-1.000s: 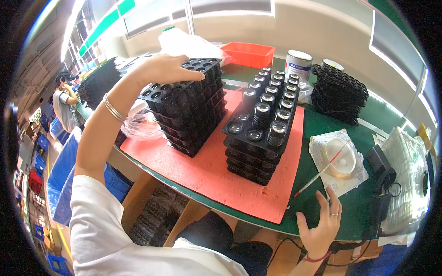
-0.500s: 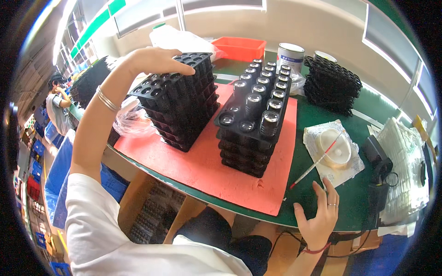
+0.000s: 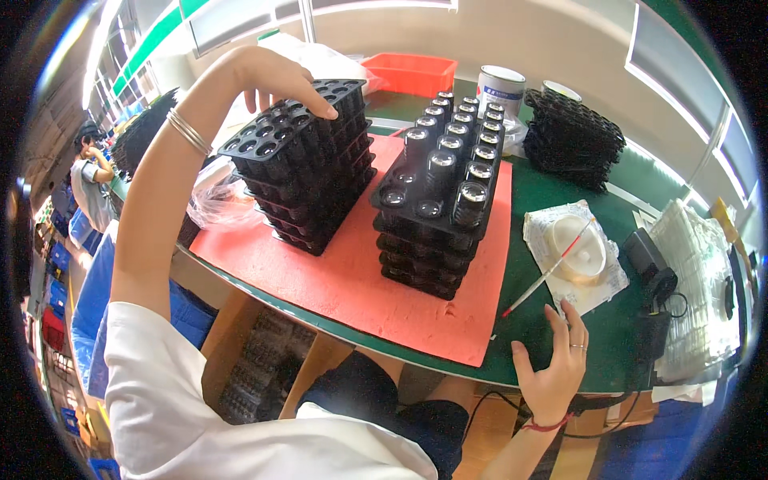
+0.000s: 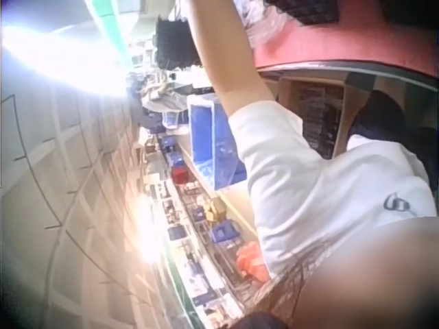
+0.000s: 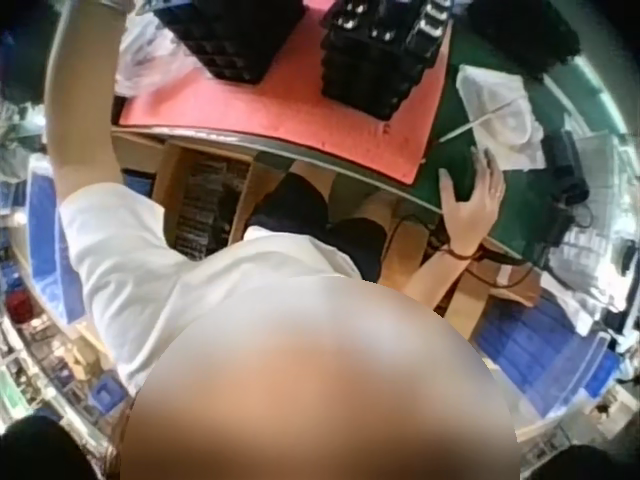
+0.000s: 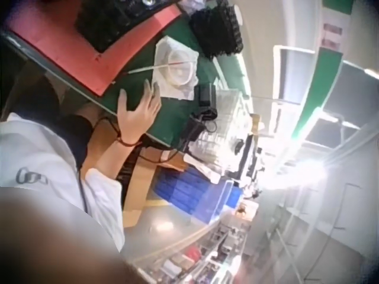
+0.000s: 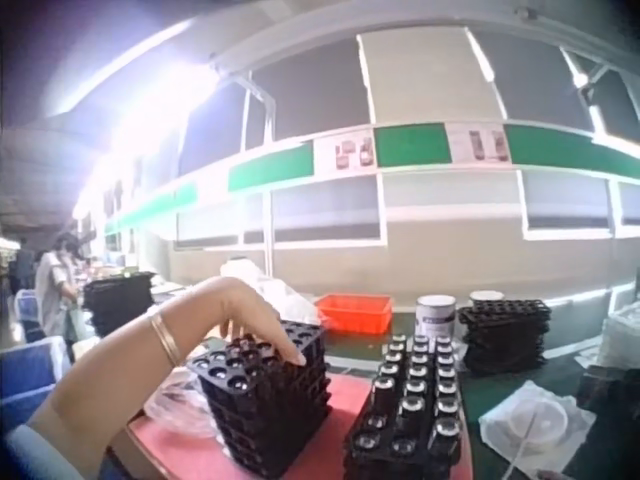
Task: Packaging stacks of component trays into plastic bags and securing them with rubber bands.
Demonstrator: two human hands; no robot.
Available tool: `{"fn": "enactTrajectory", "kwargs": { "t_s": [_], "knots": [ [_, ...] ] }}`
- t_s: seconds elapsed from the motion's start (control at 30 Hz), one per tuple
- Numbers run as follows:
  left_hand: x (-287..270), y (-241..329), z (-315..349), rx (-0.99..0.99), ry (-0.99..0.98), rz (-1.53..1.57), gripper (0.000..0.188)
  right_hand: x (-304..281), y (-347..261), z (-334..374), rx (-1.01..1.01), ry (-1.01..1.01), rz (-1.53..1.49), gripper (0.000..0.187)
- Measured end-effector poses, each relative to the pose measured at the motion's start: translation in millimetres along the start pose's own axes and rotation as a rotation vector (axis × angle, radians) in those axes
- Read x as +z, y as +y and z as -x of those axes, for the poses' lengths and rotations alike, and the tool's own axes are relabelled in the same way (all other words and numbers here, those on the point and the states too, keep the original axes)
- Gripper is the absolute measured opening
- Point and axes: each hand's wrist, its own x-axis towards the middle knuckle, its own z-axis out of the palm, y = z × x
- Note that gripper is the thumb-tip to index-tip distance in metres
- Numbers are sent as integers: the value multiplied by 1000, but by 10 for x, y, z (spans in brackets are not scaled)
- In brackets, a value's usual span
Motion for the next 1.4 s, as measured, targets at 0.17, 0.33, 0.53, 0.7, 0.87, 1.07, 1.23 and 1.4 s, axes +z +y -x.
{"fn": "enactTrajectory", "kwargs": {
  "t_s": [0.17, 0.33, 0.53, 0.7, 0.87, 1.07, 1.23, 1.4],
  "knots": [
    [49, -8, 51, 36, 81, 11, 100, -1, -5, 7, 10, 12, 2, 52],
    [46, -7, -4, 33, 62, 15, 103, 15, -6, 11, 2, 13, 19, 52],
    [28, -5, -33, -21, -2, 43, 102, 20, -7, 2, 8, 28, -8, 51],
    [132, 24, 134, 132, 170, 16, 104, 8, 21, 18, -4, 28, 10, 50],
    [315, -119, 242, 202, 547, -89, 111, 18, -4, -4, -15, 20, -25, 50],
    [1213, -97, 828, 170, 1257, 523, 66, -6, 36, 57, 4, 38, -24, 50],
    [2411, -116, 1029, -81, 1120, 792, 66, 13, 60, 43, -55, 66, -84, 45],
    [2747, 25, 794, -88, 967, 483, 120, 23, -62, 114, -134, 259, -254, 24]
  ]
}}
